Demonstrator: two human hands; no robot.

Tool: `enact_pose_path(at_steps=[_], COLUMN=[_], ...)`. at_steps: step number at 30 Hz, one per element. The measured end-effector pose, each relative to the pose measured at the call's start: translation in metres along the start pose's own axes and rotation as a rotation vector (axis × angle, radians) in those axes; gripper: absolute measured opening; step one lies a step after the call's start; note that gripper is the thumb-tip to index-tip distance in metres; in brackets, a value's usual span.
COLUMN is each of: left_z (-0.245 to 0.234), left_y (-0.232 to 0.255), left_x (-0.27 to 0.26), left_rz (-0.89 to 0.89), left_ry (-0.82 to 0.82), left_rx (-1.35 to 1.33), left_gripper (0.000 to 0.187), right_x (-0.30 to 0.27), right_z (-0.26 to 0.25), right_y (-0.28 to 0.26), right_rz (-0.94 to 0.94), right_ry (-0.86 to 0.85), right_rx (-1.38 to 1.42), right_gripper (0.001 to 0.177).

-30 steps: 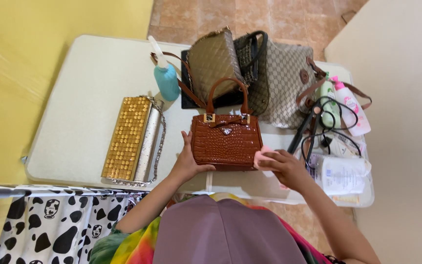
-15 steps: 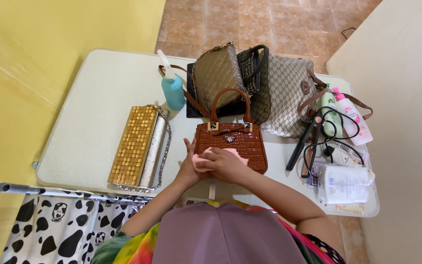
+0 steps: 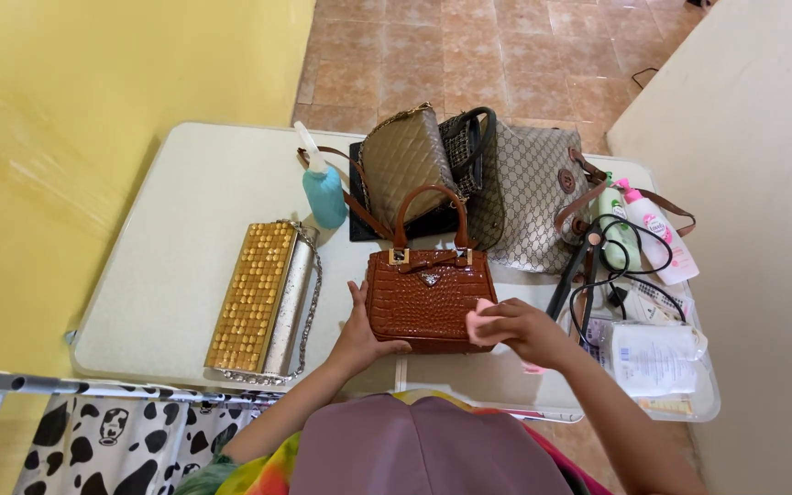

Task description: The person sprays a brown handbag with a cleaning solution and wipes it with a pink cloth. They clean the exterior, handles, and interior of the bag, then close it and continue wiping the exterior.

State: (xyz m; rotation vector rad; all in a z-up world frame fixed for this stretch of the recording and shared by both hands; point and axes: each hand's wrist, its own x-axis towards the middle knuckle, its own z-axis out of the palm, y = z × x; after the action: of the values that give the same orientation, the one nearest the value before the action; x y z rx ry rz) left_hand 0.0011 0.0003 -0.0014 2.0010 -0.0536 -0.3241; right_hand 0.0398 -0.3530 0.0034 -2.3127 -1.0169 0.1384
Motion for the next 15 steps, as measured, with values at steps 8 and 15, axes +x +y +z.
enact_pose_path(at_steps=[8,15], left_z=[-0.004,0.012], left_y=[0.02,-0.016], left_x=[-0.006,0.003], left_rz=[0.023,-0.035], left_ry=[0.004,0.045], left_rx=[-0.017,-0.109], left_gripper=[0.162,0.167], right_x=[0.057,0.145], right_z=[0.01,0.092], right_y=[-0.045,-0.028], right_rz=[-0.187,-0.344], right_ry=[-0.09,-0.104], right_rx=[0.004,0.018], right_gripper=[0.046,0.047])
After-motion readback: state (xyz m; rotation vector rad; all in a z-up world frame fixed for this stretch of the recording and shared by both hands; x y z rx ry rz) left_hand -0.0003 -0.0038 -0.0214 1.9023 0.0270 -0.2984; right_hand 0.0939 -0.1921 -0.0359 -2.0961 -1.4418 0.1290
